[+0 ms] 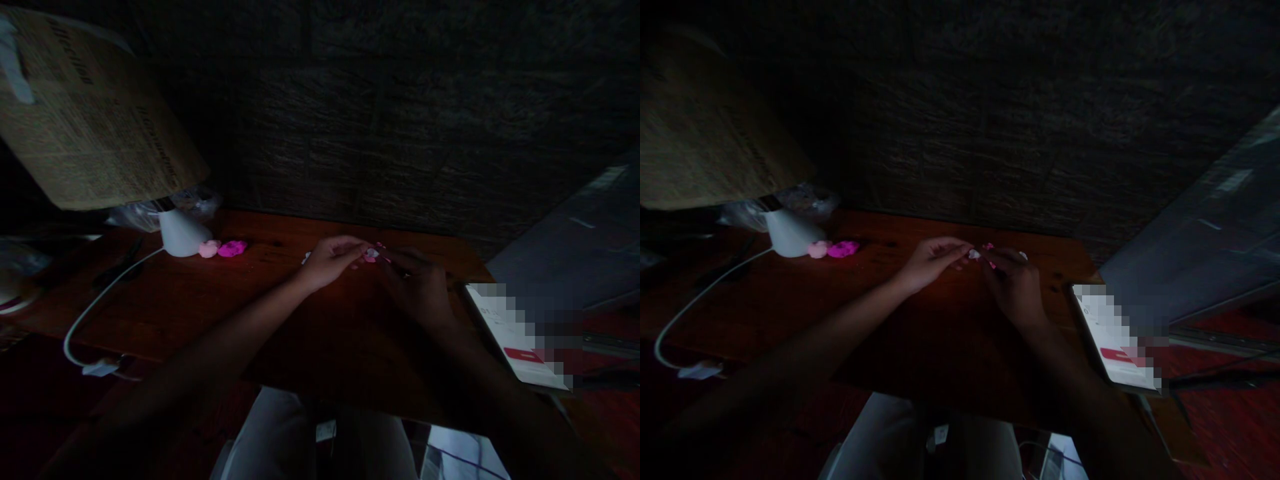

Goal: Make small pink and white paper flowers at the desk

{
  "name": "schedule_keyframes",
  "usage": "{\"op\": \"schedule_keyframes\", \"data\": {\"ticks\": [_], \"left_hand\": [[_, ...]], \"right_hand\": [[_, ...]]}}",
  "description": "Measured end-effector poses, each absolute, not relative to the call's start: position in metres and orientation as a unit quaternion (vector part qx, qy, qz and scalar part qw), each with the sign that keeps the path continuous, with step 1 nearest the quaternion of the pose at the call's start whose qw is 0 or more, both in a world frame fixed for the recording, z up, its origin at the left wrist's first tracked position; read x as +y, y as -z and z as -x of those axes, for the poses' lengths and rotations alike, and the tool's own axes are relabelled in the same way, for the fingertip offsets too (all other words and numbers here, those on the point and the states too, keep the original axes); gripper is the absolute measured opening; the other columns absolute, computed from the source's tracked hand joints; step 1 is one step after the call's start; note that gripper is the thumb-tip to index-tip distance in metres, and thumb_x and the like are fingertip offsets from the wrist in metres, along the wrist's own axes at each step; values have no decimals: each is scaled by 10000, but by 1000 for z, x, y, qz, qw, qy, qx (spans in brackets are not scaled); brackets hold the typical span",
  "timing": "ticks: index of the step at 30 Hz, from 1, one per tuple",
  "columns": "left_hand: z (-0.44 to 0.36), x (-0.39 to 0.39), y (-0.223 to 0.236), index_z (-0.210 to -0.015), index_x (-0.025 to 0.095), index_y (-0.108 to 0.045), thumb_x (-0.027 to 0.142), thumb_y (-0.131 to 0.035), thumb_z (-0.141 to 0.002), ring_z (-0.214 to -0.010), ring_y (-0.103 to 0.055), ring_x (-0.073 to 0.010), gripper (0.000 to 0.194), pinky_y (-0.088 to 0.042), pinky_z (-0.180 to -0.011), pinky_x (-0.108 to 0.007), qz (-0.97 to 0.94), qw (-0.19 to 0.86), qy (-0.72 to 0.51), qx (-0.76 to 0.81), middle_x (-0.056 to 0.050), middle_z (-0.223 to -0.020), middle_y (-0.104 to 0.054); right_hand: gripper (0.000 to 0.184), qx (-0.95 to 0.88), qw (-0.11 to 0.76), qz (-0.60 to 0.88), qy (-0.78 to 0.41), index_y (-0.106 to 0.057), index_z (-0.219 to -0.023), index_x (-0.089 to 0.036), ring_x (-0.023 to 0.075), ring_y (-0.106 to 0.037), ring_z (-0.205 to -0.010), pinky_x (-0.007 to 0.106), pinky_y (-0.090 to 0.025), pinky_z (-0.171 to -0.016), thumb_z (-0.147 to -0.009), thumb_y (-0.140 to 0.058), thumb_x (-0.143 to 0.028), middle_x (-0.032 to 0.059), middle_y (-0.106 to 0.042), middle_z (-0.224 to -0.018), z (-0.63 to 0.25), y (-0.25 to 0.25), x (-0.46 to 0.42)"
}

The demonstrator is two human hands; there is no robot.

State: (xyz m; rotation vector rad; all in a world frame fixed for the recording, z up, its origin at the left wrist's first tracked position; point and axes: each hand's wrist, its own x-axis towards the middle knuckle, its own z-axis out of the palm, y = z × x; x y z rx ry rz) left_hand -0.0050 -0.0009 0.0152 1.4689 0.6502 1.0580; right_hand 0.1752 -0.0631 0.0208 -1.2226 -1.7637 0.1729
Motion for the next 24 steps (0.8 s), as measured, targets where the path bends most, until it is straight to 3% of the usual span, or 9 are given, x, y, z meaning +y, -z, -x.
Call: {"op": "schedule_keyframes", "data": {"ticks": [11, 19, 24], "left_hand": [[10, 2, -14, -908, 153, -763, 396, -770, -745, -759, -678, -141, 293, -498, -632, -232, -663, 540, -427, 294, -76, -902, -771], [10, 4, -13, -867, 136, -751, 390, -773, -742, -703, -655, -114, 284, -510, -634, -222, -658, 560, -413, 289, -68, -845, -754], [12, 6, -13, -889, 127, -744, 380, -787, -737, -721, -666, -119, 298, -522, -652, -231, -628, 606, -397, 286, -81, -849, -752]], "right_hand": [[253, -734, 457, 500, -50, -778, -1091, -315, 268, -720, -1005, 454, -563, -896, -918, -598, -278, 60, -760, -1128, -177, -23, -64], [192, -719, 469, 506, -81, -798, -998, -319, 272, -723, -986, 454, -567, -888, -896, -636, -316, 43, -770, -1097, -177, -22, -65], [209, -686, 498, 500, -177, -792, -1008, -289, 260, -714, -991, 423, -565, -857, -874, -670, -393, 60, -769, -1099, -178, -20, -62]]}}
